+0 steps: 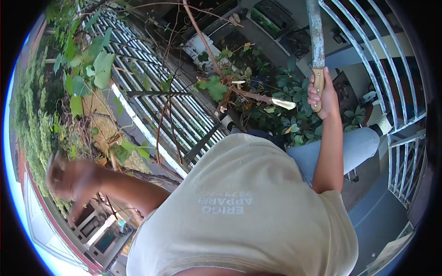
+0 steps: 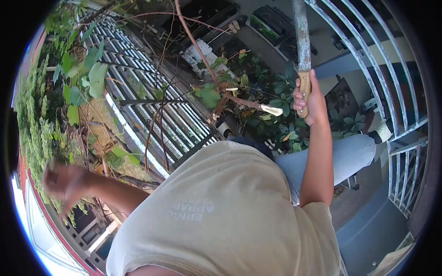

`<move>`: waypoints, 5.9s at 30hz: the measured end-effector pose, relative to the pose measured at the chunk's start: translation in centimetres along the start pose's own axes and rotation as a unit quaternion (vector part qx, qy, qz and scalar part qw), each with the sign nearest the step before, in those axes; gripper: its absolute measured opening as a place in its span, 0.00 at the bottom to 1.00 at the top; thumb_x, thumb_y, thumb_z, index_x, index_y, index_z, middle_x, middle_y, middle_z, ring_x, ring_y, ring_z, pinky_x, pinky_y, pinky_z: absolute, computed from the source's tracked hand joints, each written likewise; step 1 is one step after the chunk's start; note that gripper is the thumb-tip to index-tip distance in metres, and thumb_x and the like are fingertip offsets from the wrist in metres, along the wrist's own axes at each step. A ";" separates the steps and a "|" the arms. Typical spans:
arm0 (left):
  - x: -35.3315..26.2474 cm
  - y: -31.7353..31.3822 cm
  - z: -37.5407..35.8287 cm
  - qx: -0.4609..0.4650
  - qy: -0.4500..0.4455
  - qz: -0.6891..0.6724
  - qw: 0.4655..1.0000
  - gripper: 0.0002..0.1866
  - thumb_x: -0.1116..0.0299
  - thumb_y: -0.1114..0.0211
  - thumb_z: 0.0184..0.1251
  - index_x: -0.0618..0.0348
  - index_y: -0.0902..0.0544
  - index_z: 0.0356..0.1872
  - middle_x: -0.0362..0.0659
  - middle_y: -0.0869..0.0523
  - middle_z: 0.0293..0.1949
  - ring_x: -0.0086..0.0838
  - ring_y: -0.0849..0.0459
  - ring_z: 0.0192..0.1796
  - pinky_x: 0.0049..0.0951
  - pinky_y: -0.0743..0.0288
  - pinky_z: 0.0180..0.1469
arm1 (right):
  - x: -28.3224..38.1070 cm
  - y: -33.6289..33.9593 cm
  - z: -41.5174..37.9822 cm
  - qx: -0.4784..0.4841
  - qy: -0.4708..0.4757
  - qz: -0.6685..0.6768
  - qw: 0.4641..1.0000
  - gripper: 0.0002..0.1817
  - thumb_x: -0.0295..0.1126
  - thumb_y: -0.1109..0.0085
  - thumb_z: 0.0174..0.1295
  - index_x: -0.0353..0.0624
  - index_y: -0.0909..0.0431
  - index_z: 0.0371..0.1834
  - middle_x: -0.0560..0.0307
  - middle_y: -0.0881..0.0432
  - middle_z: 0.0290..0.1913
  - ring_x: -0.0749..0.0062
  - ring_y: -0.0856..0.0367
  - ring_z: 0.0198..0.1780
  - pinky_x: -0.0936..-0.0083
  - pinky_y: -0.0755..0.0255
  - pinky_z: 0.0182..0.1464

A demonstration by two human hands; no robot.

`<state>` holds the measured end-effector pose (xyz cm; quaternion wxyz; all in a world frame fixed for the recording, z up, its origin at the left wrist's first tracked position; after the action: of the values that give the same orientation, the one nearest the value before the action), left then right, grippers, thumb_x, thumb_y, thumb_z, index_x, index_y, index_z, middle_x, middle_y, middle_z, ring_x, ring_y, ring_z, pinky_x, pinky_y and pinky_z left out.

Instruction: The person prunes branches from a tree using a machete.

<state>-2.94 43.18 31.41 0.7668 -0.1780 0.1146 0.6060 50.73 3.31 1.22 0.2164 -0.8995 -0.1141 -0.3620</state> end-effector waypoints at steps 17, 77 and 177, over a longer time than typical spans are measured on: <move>23.5 -0.9 -23.3 0.402 0.267 0.593 0.645 0.41 0.44 0.28 0.70 0.52 0.28 0.78 0.65 0.34 0.79 0.60 0.31 0.77 0.54 0.37 0.79 | -7.4 -0.7 3.3 0.070 -0.161 0.086 0.981 0.31 0.70 0.53 0.78 0.49 0.26 0.44 0.68 0.34 0.21 0.86 0.41 0.16 0.83 0.44 0.19; 16.6 14.4 -29.6 0.029 0.711 0.591 0.381 0.46 0.54 0.34 0.74 0.54 0.46 0.87 0.54 0.50 0.88 0.47 0.39 0.84 0.53 0.47 0.83 | -46.6 -32.4 73.9 0.177 -0.050 0.015 0.983 0.24 0.59 0.37 0.74 0.50 0.28 0.44 0.59 0.25 0.27 0.68 0.24 0.30 0.66 0.27 0.37; -12.3 -12.5 6.0 -0.245 0.183 -0.486 0.819 0.07 0.65 0.42 0.87 0.49 0.31 0.45 0.31 0.30 0.31 0.14 0.32 0.26 0.20 0.34 0.27 | 8.8 -21.0 -28.3 0.483 0.193 -0.290 0.803 0.12 0.32 0.35 0.59 0.36 0.23 0.41 0.47 0.16 0.41 0.71 0.21 0.38 0.71 0.26 0.43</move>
<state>6.03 32.20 43.37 0.8579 -0.5000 -0.0006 0.1185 32.40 8.89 32.06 0.5256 -0.5148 -0.4855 -0.4722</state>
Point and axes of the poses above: each hand's wrist, its own z-axis towards the middle knuckle, its own y-axis out of the back of the hand, x = y × z, the point moved 8 cm from there along z, towards the middle knuckle
